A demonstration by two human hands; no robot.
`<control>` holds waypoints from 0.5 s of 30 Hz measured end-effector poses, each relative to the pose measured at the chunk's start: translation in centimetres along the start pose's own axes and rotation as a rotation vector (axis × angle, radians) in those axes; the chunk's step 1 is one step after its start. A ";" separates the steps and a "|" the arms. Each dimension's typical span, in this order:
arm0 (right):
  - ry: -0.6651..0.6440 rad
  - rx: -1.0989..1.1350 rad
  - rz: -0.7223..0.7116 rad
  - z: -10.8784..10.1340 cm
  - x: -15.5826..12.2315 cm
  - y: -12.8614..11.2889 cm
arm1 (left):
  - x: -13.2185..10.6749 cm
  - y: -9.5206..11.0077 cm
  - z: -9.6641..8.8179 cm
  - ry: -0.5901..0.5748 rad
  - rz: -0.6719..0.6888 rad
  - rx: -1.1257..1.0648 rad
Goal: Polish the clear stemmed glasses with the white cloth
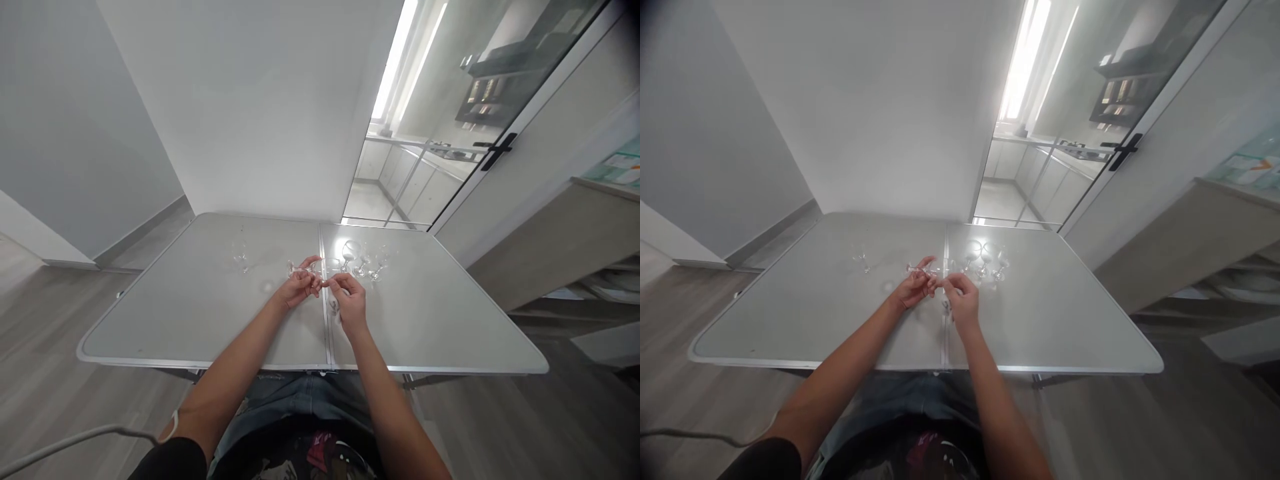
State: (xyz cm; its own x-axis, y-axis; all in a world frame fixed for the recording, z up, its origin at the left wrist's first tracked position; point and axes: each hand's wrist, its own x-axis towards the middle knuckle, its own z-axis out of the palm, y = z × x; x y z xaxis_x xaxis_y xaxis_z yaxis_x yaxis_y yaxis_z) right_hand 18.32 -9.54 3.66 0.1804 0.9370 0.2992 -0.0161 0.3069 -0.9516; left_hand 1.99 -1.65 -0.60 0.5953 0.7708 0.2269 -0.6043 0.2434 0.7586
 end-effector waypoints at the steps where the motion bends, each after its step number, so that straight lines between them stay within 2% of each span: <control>1: -0.020 -0.003 0.009 0.1 0.1 0.2 | 0.1 0.0 0.0 0.020 0.003 0.018; 9: -0.096 -0.074 0.077 -0.8 0.4 1.0 | 0.7 0.0 0.9 0.150 0.012 0.074; 12: -0.073 -0.079 0.096 -1.0 0.2 1.1 | 0.6 0.1 1.1 0.139 0.009 0.040; 15: -0.021 -0.060 0.044 -1.4 0.2 0.8 | 0.5 0.5 0.9 0.100 -0.014 0.004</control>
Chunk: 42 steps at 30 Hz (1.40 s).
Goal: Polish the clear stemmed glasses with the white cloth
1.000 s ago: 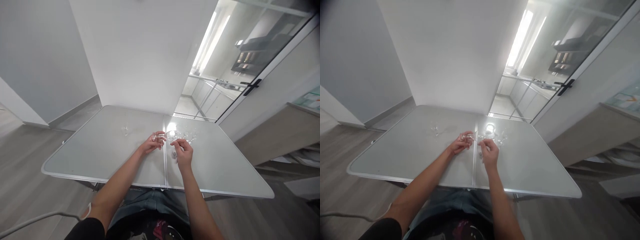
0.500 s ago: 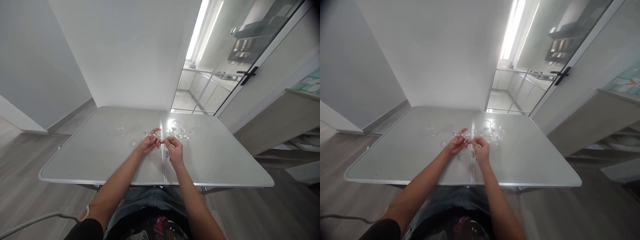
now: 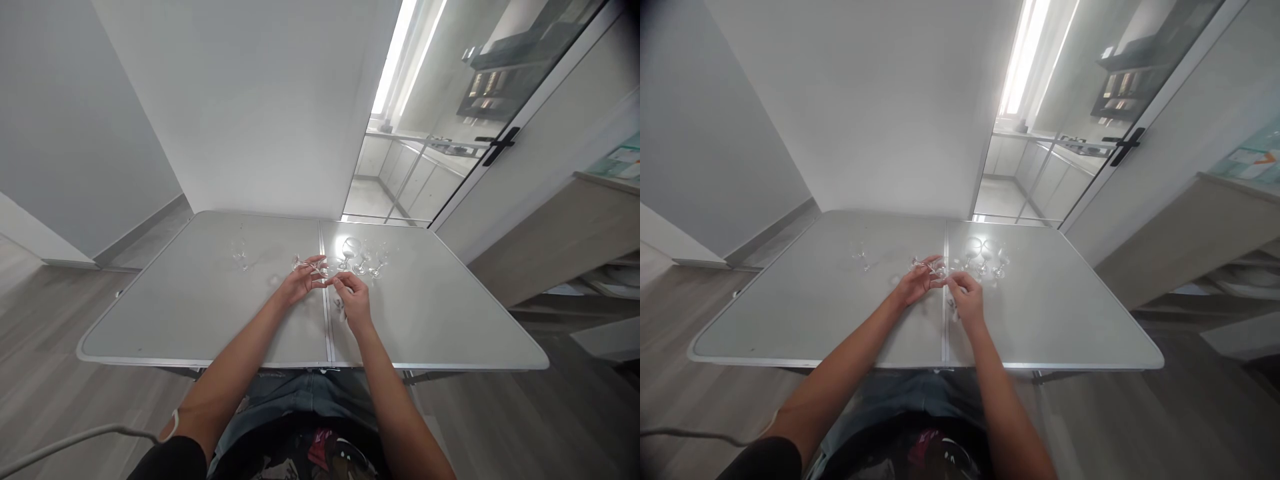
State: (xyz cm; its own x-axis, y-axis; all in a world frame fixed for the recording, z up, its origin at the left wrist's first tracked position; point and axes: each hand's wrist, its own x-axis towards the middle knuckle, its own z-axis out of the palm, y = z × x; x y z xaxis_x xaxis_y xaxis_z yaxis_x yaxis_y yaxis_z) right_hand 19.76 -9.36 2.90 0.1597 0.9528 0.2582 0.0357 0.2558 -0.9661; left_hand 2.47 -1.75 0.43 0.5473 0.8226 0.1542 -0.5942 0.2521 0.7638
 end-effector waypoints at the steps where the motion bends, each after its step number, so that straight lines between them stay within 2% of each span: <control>1: 0.017 -0.001 -0.022 -0.3 0.1 -0.1 | -0.1 0.2 -0.1 -0.008 0.001 -0.007; 4: 0.068 -0.051 -0.057 -1.4 0.4 -0.6 | -0.2 0.7 -0.3 -0.016 0.004 0.014; 7: 0.081 -0.118 -0.064 -2.4 0.7 -0.8 | 0.0 0.6 -0.1 -0.014 0.003 0.186; 13: 0.039 -0.128 -0.045 -2.3 0.6 -0.7 | 0.4 -0.6 0.4 0.075 0.173 0.646; 17: -0.006 -0.137 -0.045 -2.2 0.6 -0.8 | -0.1 -0.3 0.6 0.129 0.285 0.869; 20: -0.034 -0.153 -0.040 -2.4 0.8 -0.9 | -0.5 -0.1 1.0 0.118 0.335 0.980; 26: -0.059 -0.124 -0.014 -1.9 0.8 -0.8 | -0.9 -0.4 1.5 0.050 0.288 1.039; 29: 0.023 0.085 0.114 -2.1 0.8 -0.8 | -0.9 -0.5 1.3 0.074 0.301 1.051; 33: 0.084 0.391 0.291 -3.5 0.9 -1.8 | -0.7 -0.8 0.7 0.134 0.361 1.081; 38: 0.043 0.490 0.264 -4.6 0.8 -3.0 | -0.5 -1.3 0.6 0.201 0.422 1.088; 42: 0.003 0.487 0.297 -4.5 0.6 -2.7 | -0.5 -1.2 0.6 0.213 0.425 1.073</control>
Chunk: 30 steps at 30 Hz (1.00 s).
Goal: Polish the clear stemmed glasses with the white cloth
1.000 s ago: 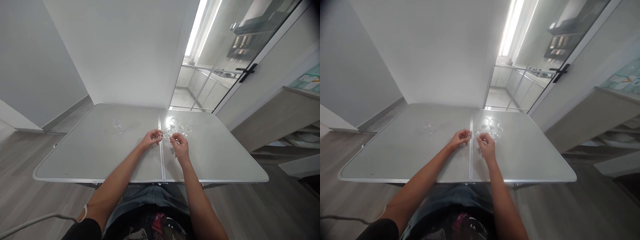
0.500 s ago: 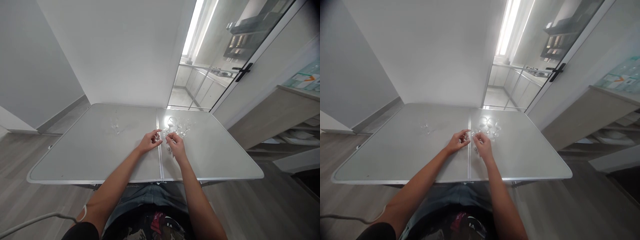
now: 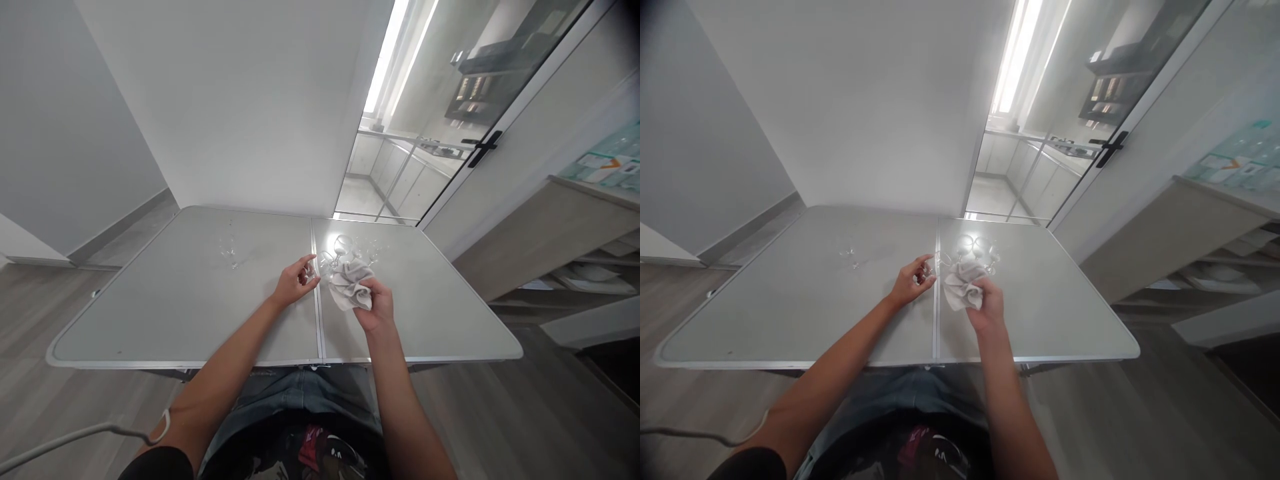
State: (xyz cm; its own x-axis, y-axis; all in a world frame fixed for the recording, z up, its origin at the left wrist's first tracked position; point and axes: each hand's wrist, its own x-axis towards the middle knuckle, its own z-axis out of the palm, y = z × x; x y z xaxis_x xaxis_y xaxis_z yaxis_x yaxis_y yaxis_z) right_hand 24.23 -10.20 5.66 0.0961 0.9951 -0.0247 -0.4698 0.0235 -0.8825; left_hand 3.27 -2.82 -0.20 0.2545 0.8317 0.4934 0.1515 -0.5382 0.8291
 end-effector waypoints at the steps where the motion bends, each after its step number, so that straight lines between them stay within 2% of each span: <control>1: 0.002 0.015 0.012 -0.1 0.0 0.1 | 0.0 0.0 0.0 0.001 -0.001 0.001; 7: 0.121 0.049 0.032 -0.3 -0.3 0.1 | -0.1 -0.2 -0.1 -0.012 0.029 0.047; 12: 0.281 -0.089 -0.077 0.2 -1.5 -0.5 | -0.1 -0.2 -0.1 -0.030 0.057 0.086; 17: 0.202 -0.183 -0.092 -0.5 -2.5 -1.7 | -0.1 -0.3 -0.1 -0.031 0.065 0.073; 25: 0.352 -0.167 -0.074 -2.0 -2.1 -1.9 | -0.1 -0.7 -0.1 -0.035 0.120 0.133; 30: 0.379 -0.216 -0.096 -2.6 -1.9 -1.8 | -0.2 -0.8 -0.1 -0.039 0.131 0.131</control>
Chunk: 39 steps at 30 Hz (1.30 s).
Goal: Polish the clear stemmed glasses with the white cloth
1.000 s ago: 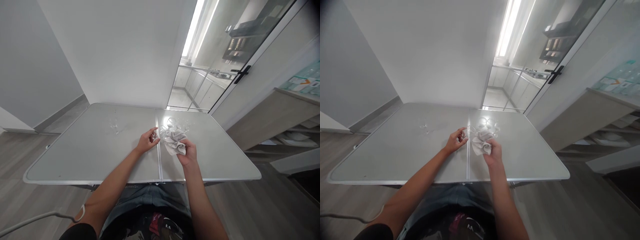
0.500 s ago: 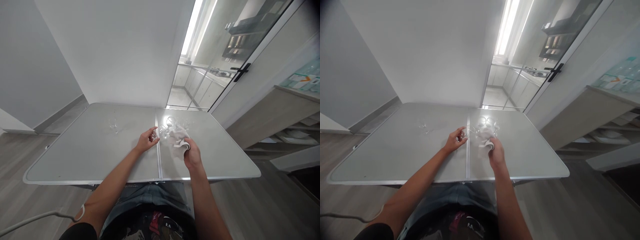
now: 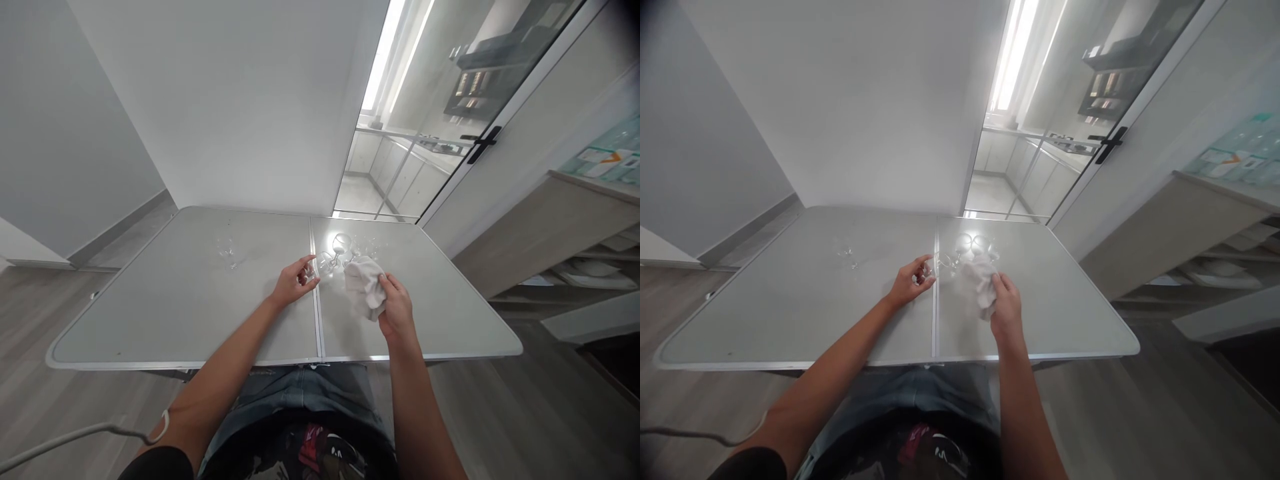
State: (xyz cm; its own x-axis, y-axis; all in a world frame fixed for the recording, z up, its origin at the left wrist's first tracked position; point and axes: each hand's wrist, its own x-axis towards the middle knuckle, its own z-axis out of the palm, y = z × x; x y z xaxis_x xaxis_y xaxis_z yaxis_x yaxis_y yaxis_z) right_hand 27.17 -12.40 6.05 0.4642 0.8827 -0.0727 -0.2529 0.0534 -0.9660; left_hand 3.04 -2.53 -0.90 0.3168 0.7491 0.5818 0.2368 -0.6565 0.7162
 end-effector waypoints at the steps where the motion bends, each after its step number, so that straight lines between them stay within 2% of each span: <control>1: 0.026 -0.014 -0.026 -0.1 0.1 0.0 | 0.0 0.0 0.0 -0.003 0.004 -0.003; 3: 0.151 -0.068 -0.140 -0.3 0.3 0.1 | -0.1 0.0 0.0 -0.016 0.010 -0.006; 5: 0.305 -0.203 -0.341 -0.2 0.5 0.2 | -0.1 0.0 0.0 -0.037 0.026 0.011; 7: 0.341 -0.410 -0.537 0.3 0.7 0.6 | -0.1 0.3 0.0 -0.060 0.057 0.053; 8: 0.276 -0.515 -0.598 0.7 0.8 1.0 | -0.1 0.4 0.0 -0.070 0.075 0.080; 10: 0.028 -0.672 -0.657 1.5 0.8 2.1 | -0.2 0.6 0.0 -0.096 0.109 0.138; 13: -0.308 -0.734 -0.691 2.4 0.8 3.8 | -0.4 0.8 -0.2 -0.130 0.157 0.247; 16: -0.498 -0.674 -0.640 2.4 0.9 4.3 | -0.5 0.6 -0.4 -0.102 0.224 0.370; 19: -0.669 -0.676 -0.582 2.0 1.5 3.2 | -0.5 0.3 -0.5 -0.064 0.290 0.454; 24: -0.896 -0.749 -0.529 2.0 2.9 0.6 | -0.5 0.1 -0.6 -0.015 0.328 0.462; 27: -1.022 -0.879 -0.543 2.1 3.4 0.2 | -0.6 0.1 -0.5 -0.065 0.333 0.400; 29: -1.086 -0.991 -0.633 2.0 3.7 0.4 | -0.7 0.4 -0.4 -0.115 0.296 0.304; 32: -1.194 -1.156 -0.868 1.3 4.2 0.6 | -0.6 1.1 -0.4 -0.206 0.186 0.141; 34: -1.299 -1.228 -0.974 0.6 4.7 0.5 | -0.4 1.7 -0.4 -0.265 0.124 0.056; 37: -1.399 -1.207 -1.005 -0.4 5.3 0.4 | -0.2 2.1 -0.5 -0.312 0.060 -0.031; 39: -1.388 -1.135 -0.932 -0.8 5.4 0.3 | -0.2 2.0 -0.4 -0.317 0.050 -0.035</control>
State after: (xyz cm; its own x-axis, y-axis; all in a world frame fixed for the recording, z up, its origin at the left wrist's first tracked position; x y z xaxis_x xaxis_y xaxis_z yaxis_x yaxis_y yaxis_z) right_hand 30.26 -8.03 5.14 -0.8675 0.4850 0.1107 0.4318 0.8446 -0.3165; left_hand 3.05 -3.97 0.59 0.5985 0.6477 0.4715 0.1838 -0.6839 0.7061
